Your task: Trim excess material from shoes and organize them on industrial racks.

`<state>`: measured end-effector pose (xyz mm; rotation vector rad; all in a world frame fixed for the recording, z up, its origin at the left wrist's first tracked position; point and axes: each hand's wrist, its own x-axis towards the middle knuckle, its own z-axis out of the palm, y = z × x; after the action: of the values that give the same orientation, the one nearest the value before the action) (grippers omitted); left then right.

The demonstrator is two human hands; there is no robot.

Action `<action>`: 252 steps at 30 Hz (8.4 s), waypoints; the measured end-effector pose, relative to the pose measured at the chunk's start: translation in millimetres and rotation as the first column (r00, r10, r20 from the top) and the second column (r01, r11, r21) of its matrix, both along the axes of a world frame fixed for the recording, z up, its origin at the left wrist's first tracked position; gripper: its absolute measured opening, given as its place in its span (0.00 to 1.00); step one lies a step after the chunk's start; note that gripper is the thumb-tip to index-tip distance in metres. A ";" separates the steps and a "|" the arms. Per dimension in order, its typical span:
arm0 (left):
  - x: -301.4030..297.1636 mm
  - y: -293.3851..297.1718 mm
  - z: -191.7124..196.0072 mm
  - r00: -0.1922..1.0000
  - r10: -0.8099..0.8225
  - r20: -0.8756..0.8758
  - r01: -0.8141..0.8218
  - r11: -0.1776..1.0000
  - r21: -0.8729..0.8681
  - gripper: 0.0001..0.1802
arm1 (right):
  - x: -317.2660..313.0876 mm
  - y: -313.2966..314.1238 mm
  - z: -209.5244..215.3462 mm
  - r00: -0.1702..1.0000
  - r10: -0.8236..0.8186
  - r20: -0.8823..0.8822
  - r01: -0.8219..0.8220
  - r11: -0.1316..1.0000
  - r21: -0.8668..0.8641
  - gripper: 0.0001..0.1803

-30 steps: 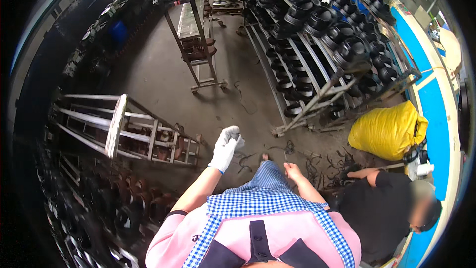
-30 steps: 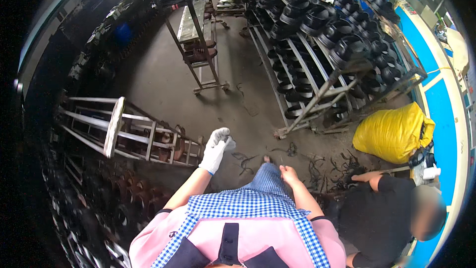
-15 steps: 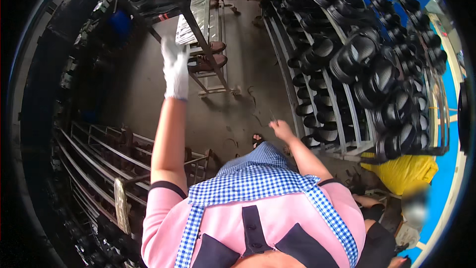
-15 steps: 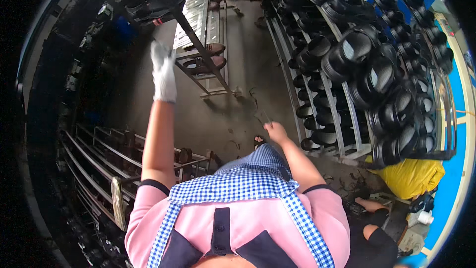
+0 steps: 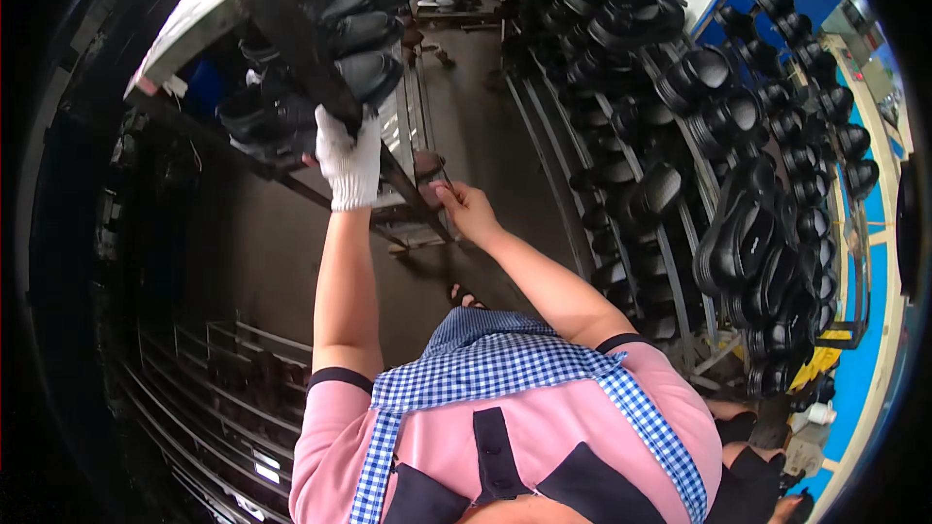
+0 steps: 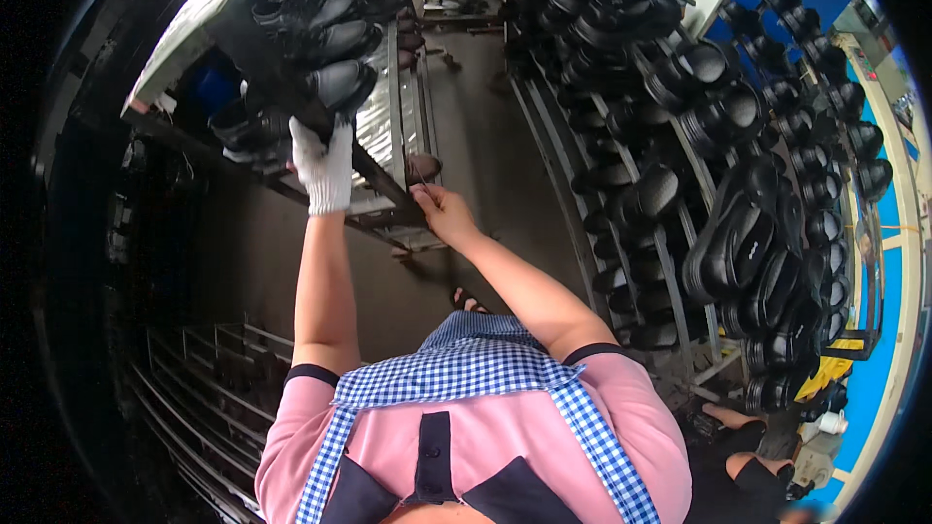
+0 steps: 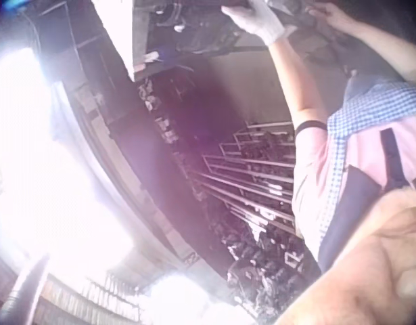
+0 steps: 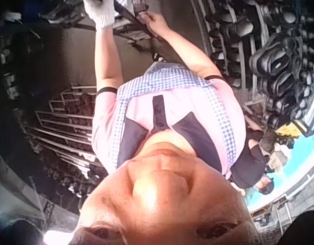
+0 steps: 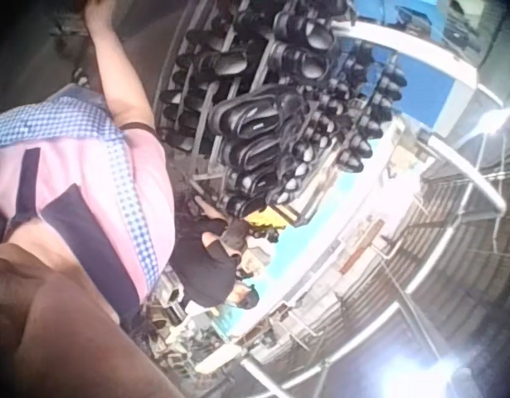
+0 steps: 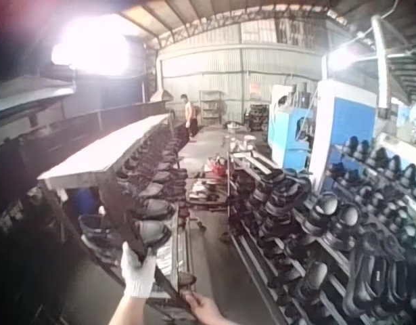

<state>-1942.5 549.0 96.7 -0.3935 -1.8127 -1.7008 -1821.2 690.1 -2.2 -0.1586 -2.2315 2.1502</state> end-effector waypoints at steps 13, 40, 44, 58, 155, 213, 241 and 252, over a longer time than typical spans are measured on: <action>-18.4 -182.6 17.6 0.948 0.187 0.257 -0.183 0.982 -0.039 0.29 | -131.7 -25.1 16.6 0.992 0.046 -0.114 -0.043 0.999 0.027 0.18; -24.7 -89.0 -2.1 0.702 0.666 0.253 -0.668 0.738 -0.088 0.24 | -274.5 -208.5 107.1 0.763 0.604 0.232 -0.321 0.664 -0.676 0.32; -0.1 -101.6 -25.2 0.654 0.735 0.177 -0.747 0.665 -0.002 0.24 | -245.1 -172.6 105.4 0.875 0.474 -0.098 -0.423 0.648 -0.633 0.32; -62.9 -63.2 68.0 0.929 0.006 0.371 0.156 0.901 -0.404 0.42 | -246.6 -3.0 118.4 0.703 0.493 -0.512 -0.395 0.870 0.296 0.21; 68.2 -83.2 30.4 0.720 0.319 0.616 -0.131 0.934 -0.331 0.13 | -186.3 -83.5 139.8 -0.021 0.889 -0.457 -0.099 0.453 0.886 0.13; 66.8 -67.0 28.8 0.712 0.329 0.620 -0.189 0.940 -0.283 0.08 | -185.5 -84.6 100.7 0.449 0.864 -0.226 -0.778 0.503 0.377 0.06; 64.4 -67.5 11.5 0.769 0.436 0.467 -0.223 0.868 -0.443 0.09 | -187.4 -76.1 119.1 0.303 0.833 -0.463 -0.404 0.552 0.730 0.08; 58.8 -65.3 16.4 0.802 0.346 0.488 -0.200 0.924 -0.326 0.08 | -193.4 -78.3 120.2 0.437 0.791 -0.429 -0.600 0.611 0.516 0.11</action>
<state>-1883.6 483.7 113.1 0.2813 -2.3728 -1.4543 -2014.6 611.8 117.9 1.5593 -2.2901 1.5967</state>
